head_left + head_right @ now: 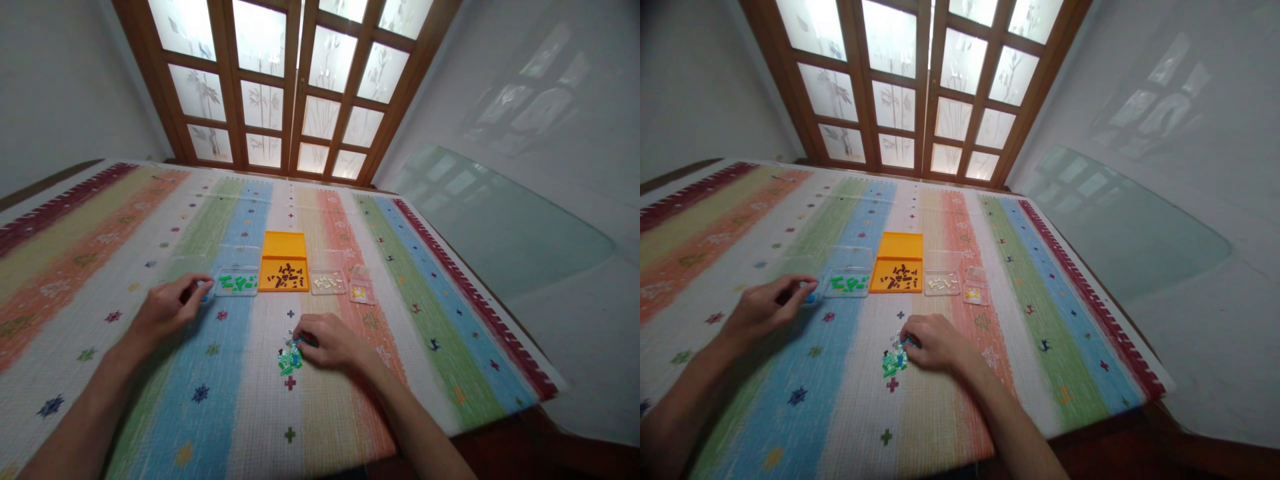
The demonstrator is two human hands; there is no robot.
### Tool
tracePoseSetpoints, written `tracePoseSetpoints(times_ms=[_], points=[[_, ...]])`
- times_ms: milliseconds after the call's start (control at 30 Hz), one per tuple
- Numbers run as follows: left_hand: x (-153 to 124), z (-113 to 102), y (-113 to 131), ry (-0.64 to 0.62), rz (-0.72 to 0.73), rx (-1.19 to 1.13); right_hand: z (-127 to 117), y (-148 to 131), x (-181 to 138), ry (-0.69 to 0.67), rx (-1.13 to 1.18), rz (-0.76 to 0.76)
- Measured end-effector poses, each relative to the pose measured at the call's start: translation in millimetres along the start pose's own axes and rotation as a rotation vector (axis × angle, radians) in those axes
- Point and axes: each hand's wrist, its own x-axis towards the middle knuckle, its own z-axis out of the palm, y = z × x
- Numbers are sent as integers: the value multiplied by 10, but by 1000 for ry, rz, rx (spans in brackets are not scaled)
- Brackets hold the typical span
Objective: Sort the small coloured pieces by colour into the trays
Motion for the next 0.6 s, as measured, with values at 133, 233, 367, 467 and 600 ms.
tracePoseSetpoints(times_ms=[133, 233, 367, 467, 600], points=[[34, -290, -146, -20, -187, 106, 2, -3, -2, -5, -12, -11], [36, -340, -206, -108, -242, 155, 1, -11, 1, -10, -10, -13], [42, -301, -257, -236, -236, 178, 0, -23, 2, -18, 6, 4], [58, -315, -255, -255, -259, 226, -9, -31, 0, -9, 26, 17], [47, -287, -132, -119, -193, 194, -34, -58, 10, 46, 88, 33]])
